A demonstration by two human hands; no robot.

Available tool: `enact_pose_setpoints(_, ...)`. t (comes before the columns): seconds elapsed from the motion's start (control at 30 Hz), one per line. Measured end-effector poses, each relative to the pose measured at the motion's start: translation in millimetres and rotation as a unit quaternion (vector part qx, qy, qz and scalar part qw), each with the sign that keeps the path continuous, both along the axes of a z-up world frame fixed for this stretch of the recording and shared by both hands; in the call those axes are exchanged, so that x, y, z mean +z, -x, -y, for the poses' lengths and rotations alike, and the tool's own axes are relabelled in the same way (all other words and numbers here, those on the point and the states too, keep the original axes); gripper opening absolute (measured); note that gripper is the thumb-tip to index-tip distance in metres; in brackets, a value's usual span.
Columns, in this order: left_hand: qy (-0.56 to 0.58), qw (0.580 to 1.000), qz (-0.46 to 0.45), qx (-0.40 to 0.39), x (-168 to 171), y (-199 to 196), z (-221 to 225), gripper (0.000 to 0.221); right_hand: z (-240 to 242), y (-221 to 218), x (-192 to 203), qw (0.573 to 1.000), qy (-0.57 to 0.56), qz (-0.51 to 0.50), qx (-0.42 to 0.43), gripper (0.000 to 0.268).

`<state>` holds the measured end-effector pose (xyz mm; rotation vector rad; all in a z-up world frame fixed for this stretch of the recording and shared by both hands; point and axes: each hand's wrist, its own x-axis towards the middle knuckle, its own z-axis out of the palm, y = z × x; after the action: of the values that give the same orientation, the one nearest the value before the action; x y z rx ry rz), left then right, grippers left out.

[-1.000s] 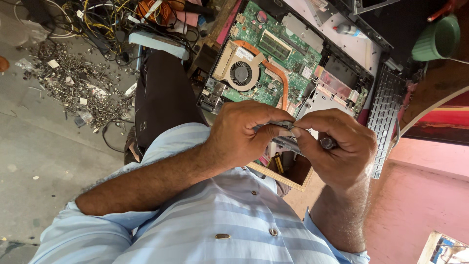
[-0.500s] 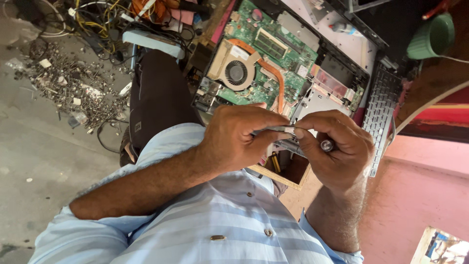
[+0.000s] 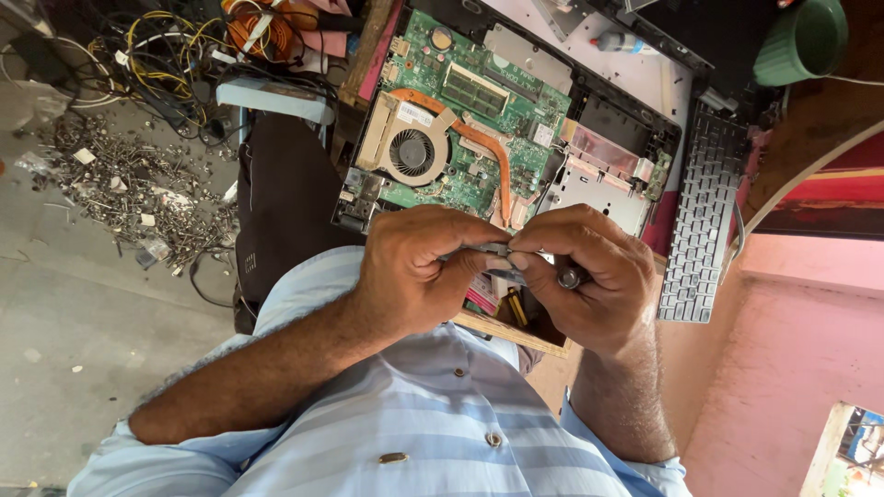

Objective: The person detaches components from a laptop using a screwdriver and removes a small rectangular drive unit from its housing.

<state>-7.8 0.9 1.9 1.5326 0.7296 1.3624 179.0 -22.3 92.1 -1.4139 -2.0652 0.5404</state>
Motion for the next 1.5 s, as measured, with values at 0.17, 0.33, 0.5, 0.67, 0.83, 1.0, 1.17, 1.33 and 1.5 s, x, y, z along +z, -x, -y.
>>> enact_pose_setpoints(0.17,0.003,1.0,-0.002,-0.001,-1.4,0.4,-0.2,0.022,-3.9,-2.4,-1.5,1.0,0.008,-0.007,0.006,0.012)
enact_pose_setpoints(0.33,0.002,1.0,-0.025,-0.014,-2.6,0.7,-2.7,0.022,-5.7,-6.3,-2.3,0.999,0.01,-0.031,0.025,0.012)
enact_pose_setpoints(0.5,-0.003,1.0,-0.017,-0.02,-4.3,-1.2,-3.2,0.023,-5.1,-9.3,-4.0,0.999,0.007,-0.026,0.019,0.013)
enact_pose_setpoints(0.67,-0.014,0.999,-0.026,-0.013,-7.1,-2.0,-2.3,0.023,-6.3,-13.0,-7.7,0.999,0.007,-0.045,0.021,0.014)
enact_pose_setpoints(0.83,-0.027,0.999,-0.038,-0.007,-8.9,-2.7,-2.2,0.024,-7.4,-14.5,-9.0,0.998,0.016,-0.051,0.028,0.014)
enact_pose_setpoints(1.0,-0.021,0.999,-0.026,-0.014,-8.4,-2.0,-1.7,0.023,-4.8,-11.3,-5.7,0.999,0.012,-0.031,0.022,0.014)
enact_pose_setpoints(1.17,-0.021,0.999,-0.032,-0.017,-6.6,-1.3,-2.0,0.023,-6.3,-9.8,-6.3,0.998,-0.016,-0.034,0.044,0.013)
enact_pose_setpoints(1.33,-0.029,0.999,-0.036,-0.02,-5.8,0.7,-1.8,0.022,-6.1,-8.4,-3.7,0.999,-0.002,-0.028,0.034,0.014)
enact_pose_setpoints(1.5,-0.026,0.999,-0.032,-0.021,-6.4,1.3,-2.1,0.02,-5.0,-5.9,-2.8,0.999,-0.006,-0.014,0.031,0.013)
